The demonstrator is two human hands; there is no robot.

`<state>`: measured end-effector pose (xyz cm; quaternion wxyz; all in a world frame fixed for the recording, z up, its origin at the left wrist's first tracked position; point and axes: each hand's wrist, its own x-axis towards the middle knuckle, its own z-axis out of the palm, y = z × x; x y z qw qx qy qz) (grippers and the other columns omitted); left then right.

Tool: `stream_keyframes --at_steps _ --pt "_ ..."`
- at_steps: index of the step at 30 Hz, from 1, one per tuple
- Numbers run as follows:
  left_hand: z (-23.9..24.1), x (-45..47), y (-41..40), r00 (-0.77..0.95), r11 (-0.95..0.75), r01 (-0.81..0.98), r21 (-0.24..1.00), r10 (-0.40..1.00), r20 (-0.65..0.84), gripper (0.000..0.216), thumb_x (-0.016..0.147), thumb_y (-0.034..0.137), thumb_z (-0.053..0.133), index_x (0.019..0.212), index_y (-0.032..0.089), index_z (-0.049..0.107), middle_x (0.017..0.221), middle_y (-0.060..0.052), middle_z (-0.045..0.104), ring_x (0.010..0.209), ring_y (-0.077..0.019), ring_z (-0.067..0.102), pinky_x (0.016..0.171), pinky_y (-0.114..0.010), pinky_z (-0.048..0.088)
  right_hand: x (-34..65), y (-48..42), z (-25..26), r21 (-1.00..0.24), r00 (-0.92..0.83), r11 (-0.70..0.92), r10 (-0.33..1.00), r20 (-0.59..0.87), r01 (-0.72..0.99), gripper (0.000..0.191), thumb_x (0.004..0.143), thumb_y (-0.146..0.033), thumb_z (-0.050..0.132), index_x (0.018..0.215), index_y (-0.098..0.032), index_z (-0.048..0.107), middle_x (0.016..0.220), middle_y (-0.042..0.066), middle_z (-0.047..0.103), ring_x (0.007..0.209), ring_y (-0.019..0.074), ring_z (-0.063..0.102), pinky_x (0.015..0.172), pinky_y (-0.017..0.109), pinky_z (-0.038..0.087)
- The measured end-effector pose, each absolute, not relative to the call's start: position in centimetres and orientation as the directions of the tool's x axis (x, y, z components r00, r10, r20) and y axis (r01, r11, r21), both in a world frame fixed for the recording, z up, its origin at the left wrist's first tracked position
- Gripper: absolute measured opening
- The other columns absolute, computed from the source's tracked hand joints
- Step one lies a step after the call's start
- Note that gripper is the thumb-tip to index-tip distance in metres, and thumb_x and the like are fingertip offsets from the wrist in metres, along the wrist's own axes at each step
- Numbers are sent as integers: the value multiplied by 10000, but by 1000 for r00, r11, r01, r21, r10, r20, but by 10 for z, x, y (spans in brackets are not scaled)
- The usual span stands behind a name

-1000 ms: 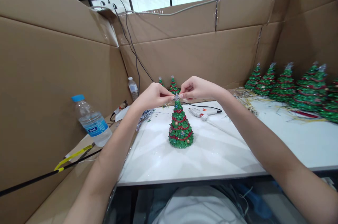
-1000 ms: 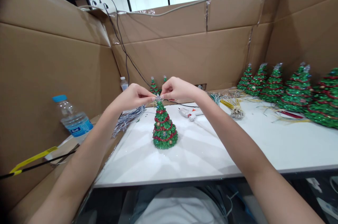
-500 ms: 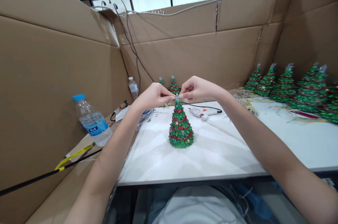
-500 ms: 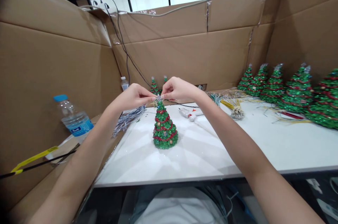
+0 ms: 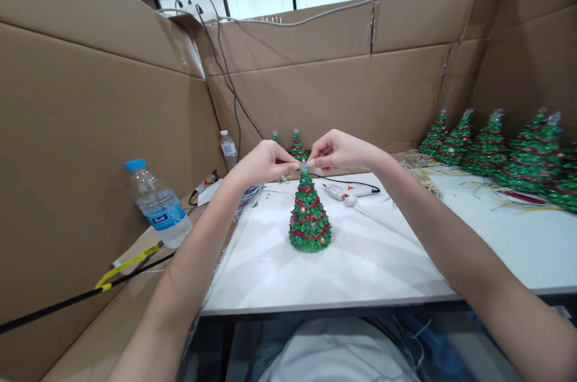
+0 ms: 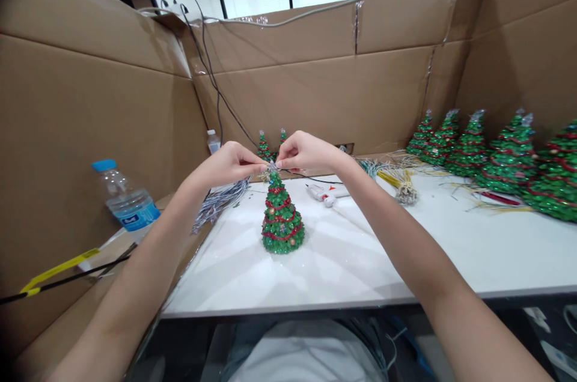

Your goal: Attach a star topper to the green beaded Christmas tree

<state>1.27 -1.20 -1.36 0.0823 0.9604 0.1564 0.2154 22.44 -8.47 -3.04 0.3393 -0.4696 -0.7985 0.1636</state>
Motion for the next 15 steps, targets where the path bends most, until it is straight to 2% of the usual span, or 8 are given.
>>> stream_keyframes --at_steps 3,6,15 --pt "-13 13 -13 858 -936 271 224 340 384 320 803 330 597 856 89 801 459 22 473 504 -70 247 457 -220 206 223 -87 -30 -594 -322 494 868 378 635 203 751 -335 660 705 -139 676 544 -11 581 499 78 483 503 220 385" --pt "-13 13 -13 855 -930 268 251 349 382 326 796 336 608 859 81 800 452 33 420 486 -62 260 461 -212 217 221 -89 -29 -595 -308 480 876 371 645 215 741 -346 662 699 -136 675 544 -10 576 504 82 474 510 227 374" --pt "-13 13 -11 846 -919 282 277 374 381 339 785 366 614 853 93 803 491 15 469 501 -72 305 472 -210 245 220 -88 -29 -493 -273 470 866 419 732 237 744 -358 638 724 -132 705 596 18 618 550 101 494 537 243 352"
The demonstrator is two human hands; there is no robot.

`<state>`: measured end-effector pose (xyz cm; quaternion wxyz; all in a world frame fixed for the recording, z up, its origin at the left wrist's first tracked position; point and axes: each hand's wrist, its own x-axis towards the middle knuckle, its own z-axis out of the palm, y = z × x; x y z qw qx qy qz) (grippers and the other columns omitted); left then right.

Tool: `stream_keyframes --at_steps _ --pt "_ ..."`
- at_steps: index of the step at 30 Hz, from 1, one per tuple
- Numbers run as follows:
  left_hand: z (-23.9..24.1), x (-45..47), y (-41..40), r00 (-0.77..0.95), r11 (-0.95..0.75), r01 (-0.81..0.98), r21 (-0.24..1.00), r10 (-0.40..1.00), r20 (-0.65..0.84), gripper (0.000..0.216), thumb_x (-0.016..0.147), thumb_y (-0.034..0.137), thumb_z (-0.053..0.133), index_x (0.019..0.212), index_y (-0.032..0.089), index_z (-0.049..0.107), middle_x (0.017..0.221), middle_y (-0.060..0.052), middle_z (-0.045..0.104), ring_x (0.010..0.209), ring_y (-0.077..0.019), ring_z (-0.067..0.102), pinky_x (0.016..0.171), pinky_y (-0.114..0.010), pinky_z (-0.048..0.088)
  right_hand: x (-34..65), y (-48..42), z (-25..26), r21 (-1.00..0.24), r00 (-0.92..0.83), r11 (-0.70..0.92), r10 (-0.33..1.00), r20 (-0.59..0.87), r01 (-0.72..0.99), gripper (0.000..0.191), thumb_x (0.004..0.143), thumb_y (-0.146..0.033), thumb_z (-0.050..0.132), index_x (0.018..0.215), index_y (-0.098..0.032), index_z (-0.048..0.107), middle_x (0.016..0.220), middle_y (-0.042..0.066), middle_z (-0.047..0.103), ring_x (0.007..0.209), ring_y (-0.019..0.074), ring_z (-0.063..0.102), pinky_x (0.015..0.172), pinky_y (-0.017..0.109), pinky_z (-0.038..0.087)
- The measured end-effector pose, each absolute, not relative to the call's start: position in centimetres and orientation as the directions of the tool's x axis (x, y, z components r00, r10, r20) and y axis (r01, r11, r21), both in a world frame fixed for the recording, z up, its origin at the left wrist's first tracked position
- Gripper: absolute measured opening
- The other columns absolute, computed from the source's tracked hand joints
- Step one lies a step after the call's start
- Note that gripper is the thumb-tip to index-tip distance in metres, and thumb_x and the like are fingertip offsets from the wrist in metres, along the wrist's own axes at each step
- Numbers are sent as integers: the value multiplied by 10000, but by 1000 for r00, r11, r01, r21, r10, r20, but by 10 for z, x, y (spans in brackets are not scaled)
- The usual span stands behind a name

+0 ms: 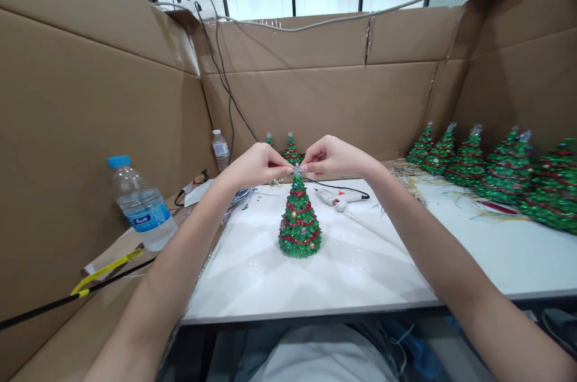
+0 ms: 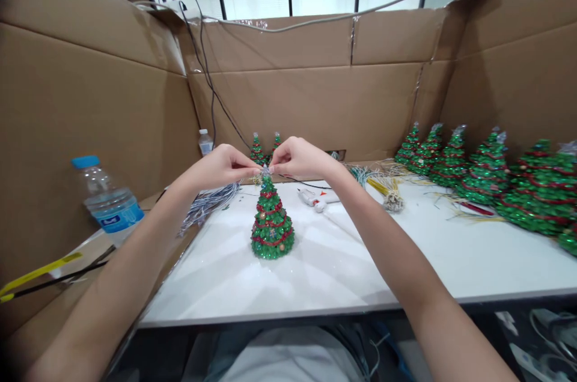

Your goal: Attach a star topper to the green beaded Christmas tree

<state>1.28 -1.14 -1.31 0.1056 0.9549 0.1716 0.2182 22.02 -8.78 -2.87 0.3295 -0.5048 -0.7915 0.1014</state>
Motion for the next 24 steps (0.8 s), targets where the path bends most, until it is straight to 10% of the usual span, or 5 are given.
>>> stream_keyframes --at_steps 10,24 --pt "-10 12 -13 840 -910 326 256 403 363 351 796 387 595 826 104 801 506 5 520 509 -76 309 465 -199 244 249 -112 -9 -187 -201 267 930 308 946 308 765 -340 614 1000 -183 736 814 27 687 649 108 545 622 237 384" --pt "-11 13 -9 839 -906 321 277 407 361 377 801 426 598 807 105 794 527 -10 578 482 -67 336 428 -184 264 438 -180 -117 -343 438 -437 895 -81 831 291 787 -281 547 987 -120 684 886 98 702 611 142 628 510 234 444"
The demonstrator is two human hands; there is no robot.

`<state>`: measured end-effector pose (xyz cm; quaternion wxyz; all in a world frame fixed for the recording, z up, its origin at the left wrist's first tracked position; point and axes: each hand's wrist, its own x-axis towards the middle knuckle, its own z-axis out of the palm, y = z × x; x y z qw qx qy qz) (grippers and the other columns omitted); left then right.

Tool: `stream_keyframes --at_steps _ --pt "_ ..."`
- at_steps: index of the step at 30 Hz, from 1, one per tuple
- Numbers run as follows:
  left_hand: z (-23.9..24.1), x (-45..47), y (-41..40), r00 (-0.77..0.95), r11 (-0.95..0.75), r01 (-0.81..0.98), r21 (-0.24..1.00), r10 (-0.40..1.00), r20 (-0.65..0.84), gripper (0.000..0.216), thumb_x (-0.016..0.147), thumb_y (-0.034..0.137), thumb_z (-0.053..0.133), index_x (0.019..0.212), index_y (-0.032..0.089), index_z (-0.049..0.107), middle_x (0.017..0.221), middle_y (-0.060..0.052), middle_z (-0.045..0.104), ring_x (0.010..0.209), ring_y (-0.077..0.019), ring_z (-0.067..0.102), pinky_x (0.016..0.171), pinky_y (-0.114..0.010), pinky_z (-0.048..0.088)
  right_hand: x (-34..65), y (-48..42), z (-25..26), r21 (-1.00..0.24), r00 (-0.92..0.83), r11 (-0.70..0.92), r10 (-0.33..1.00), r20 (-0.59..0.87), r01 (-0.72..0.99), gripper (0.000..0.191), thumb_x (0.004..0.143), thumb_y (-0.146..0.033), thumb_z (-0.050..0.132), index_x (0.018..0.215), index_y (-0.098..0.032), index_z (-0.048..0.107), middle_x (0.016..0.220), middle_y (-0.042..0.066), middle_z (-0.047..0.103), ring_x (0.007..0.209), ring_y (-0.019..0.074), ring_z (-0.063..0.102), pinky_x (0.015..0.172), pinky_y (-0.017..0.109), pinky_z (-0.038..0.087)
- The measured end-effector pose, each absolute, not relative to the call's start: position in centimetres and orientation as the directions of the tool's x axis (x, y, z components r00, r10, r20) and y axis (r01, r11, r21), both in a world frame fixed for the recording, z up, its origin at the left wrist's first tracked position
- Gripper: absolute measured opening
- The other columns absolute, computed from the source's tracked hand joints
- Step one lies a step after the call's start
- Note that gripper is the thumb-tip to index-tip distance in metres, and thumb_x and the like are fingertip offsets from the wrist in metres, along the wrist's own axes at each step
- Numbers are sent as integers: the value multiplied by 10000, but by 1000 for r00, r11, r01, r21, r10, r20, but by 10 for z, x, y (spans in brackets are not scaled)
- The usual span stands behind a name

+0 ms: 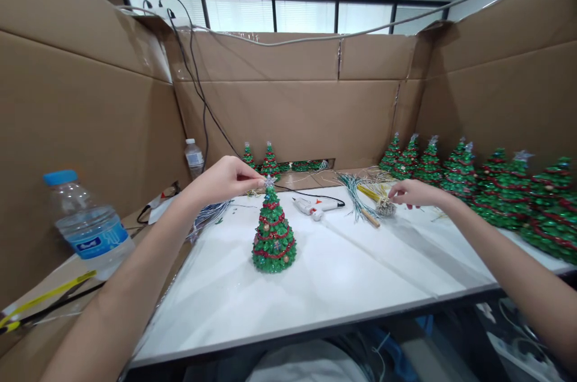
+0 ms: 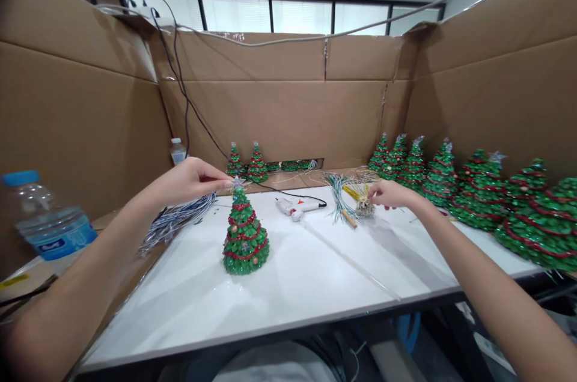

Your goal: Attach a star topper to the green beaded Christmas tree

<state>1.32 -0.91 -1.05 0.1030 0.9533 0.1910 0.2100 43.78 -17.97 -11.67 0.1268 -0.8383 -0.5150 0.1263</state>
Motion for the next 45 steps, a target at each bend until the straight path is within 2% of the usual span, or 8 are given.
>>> stream_keyframes --at_steps 5,10,19,24,28,31,38,45 --pt "-10 13 -9 822 -882 340 327 447 352 373 783 422 626 878 107 801 587 -32 659 484 -72 378 428 -184 286 406 -171 -122 -165 419 -395 896 149 904 232 802 -331 545 881 -165 687 906 77 713 793 181 647 613 245 402" --pt "-11 14 -10 818 -872 351 341 463 342 379 774 419 637 878 92 799 627 -52 688 498 -82 421 447 -197 307 372 -163 -139 -5 370 -371 928 48 929 317 797 -363 538 1042 -198 653 980 100 714 866 254 654 623 287 364" --pt "-13 16 -18 819 -869 319 379 454 351 391 794 449 616 834 89 764 668 -62 680 577 -108 506 517 -208 363 360 -168 -165 57 340 -339 940 -12 939 417 862 -193 359 1230 -210 556 1109 133 687 987 287 652 673 314 387" --pt "-25 27 -16 783 -847 295 443 480 396 382 830 471 580 829 115 719 657 -21 608 586 -98 473 519 -205 345 352 -170 -154 -67 346 -340 904 252 938 380 902 -241 324 1044 -231 676 1105 99 682 938 262 655 695 330 427" --pt "-31 31 -15 784 -864 245 440 443 434 375 862 438 545 732 107 665 591 12 495 551 -81 379 506 -213 290 329 -165 -135 -307 203 -31 811 548 951 319 892 -280 401 960 -202 703 918 66 704 768 179 634 692 287 464" --pt "-31 29 -18 819 -870 178 459 390 421 377 880 430 529 742 104 659 622 0 521 569 -84 399 525 -215 313 304 -162 -120 -347 137 134 744 654 928 281 894 -292 454 933 -187 711 873 58 719 670 150 607 613 267 465" --pt "-25 26 -30 846 -850 130 510 363 390 350 879 408 540 776 103 679 668 -27 594 619 -106 486 557 -216 371 253 -176 -102 -154 -55 412 452 890 898 162 898 -169 532 971 -164 677 701 16 649 529 91 524 480 212 424" --pt "-16 18 -34 872 -855 203 477 379 309 332 878 381 550 773 109 707 694 -41 655 651 -118 541 592 -225 390 235 -202 -108 88 -229 459 262 937 884 353 812 8 551 1093 -186 639 704 15 605 573 110 579 480 217 457"
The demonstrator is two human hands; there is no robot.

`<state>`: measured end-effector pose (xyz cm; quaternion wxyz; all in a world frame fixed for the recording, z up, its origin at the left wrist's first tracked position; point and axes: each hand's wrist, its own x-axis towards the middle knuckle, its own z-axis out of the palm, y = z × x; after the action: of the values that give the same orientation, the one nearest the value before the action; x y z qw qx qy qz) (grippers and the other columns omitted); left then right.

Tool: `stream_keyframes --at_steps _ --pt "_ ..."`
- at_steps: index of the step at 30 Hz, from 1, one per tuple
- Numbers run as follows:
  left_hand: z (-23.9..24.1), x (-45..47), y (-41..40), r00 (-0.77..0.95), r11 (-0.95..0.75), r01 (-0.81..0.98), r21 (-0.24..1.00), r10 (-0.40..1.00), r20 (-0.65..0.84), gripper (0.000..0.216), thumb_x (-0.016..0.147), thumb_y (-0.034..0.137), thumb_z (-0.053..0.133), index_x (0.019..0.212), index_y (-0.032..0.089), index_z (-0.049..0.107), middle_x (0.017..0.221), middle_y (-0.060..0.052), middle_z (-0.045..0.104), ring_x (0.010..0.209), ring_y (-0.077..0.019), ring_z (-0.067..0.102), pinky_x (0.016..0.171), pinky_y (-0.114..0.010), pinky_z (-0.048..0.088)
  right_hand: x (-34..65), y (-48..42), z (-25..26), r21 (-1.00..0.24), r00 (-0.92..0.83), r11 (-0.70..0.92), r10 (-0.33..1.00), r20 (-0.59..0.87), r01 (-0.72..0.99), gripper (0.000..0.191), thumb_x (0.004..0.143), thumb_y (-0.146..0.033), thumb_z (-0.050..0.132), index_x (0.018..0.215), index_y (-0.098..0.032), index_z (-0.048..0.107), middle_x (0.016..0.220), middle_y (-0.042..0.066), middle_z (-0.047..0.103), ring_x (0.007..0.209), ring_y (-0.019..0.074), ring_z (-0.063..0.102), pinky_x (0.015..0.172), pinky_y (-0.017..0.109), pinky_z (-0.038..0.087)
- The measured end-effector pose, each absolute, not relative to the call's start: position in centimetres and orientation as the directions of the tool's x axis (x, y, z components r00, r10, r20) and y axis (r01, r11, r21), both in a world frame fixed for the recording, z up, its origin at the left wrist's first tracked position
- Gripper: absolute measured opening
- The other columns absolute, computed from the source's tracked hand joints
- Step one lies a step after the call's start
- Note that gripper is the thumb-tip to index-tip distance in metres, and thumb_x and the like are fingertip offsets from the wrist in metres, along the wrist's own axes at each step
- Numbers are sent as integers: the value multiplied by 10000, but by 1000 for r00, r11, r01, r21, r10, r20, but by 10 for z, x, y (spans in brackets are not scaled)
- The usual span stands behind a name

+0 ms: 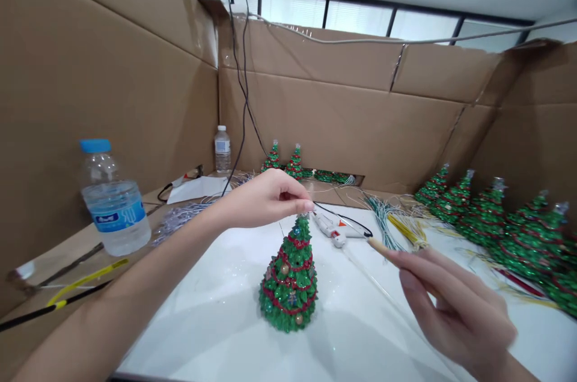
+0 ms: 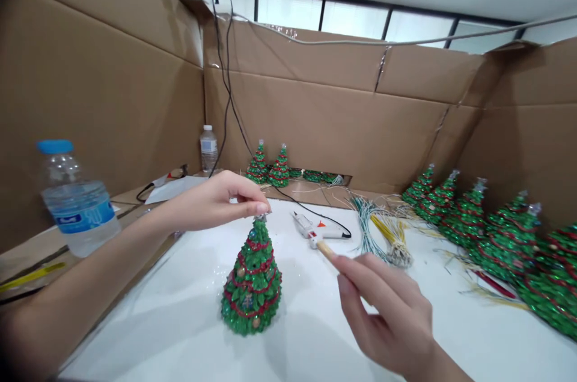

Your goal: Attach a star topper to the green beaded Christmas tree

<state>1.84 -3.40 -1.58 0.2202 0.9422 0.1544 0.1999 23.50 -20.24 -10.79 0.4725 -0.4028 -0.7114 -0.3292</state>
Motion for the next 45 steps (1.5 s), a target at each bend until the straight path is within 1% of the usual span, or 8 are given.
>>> stream_keyframes --at_steps 6,11,17,28,33,38,41,45 --pt "-16 22 -30 830 -805 227 549 455 324 352 858 436 569 848 122 726 739 -45 669 652 -117 540 554 -218 381 230 -203 -99 205 -390 540 253 885 816 292 816 -5 516 1025 -164 644 630 5 599 535 116 579 467 229 487" --pt "-17 21 -26 827 -811 237 535 458 327 366 834 464 600 748 128 718 640 -32 617 604 -110 514 516 -222 337 230 -197 -92 322 -548 560 297 782 764 247 787 -5 552 963 -138 664 588 18 617 515 119 591 447 233 509" --pt "-17 21 -26 834 -800 247 548 463 301 378 839 469 590 686 136 683 567 -13 548 536 -91 448 477 -227 289 232 -193 -93 317 -558 554 342 756 770 308 807 -38 542 1040 -191 674 595 -2 634 491 123 595 417 246 501" --pt "-17 20 -28 835 -798 246 550 463 298 417 846 477 584 601 139 595 532 4 478 502 -73 388 458 -213 278 223 -200 -82 358 -563 499 353 748 789 273 833 -62 568 1036 -217 664 607 -13 625 499 131 590 431 279 480" --pt "-18 20 -28 838 -796 224 563 452 306 422 845 484 586 599 141 591 535 4 473 496 -73 376 452 -212 277 218 -204 -84 351 -566 515 353 745 783 195 836 -70 588 969 -186 671 629 8 628 496 129 576 420 291 451" --pt "-17 20 -31 838 -773 211 599 458 296 421 840 464 599 573 140 565 517 11 457 478 -67 355 441 -217 258 212 -200 -75 340 -550 508 348 759 791 142 859 -127 601 980 -186 647 665 12 625 589 140 617 491 269 483" --pt "-15 20 -33 834 -761 230 606 476 281 413 838 457 599 576 140 571 501 16 442 460 -64 344 437 -221 245 203 -191 -56 370 -607 567 314 730 737 61 905 -179 556 898 -181 617 686 24 623 605 126 603 500 249 464" --pt "-15 20 -34 841 -758 232 610 472 265 401 842 454 588 595 138 590 494 16 444 452 -63 345 438 -225 231 191 -178 -25 307 -607 602 391 692 737 202 953 -227 491 771 -211 578 620 -12 569 531 82 530 492 219 419"
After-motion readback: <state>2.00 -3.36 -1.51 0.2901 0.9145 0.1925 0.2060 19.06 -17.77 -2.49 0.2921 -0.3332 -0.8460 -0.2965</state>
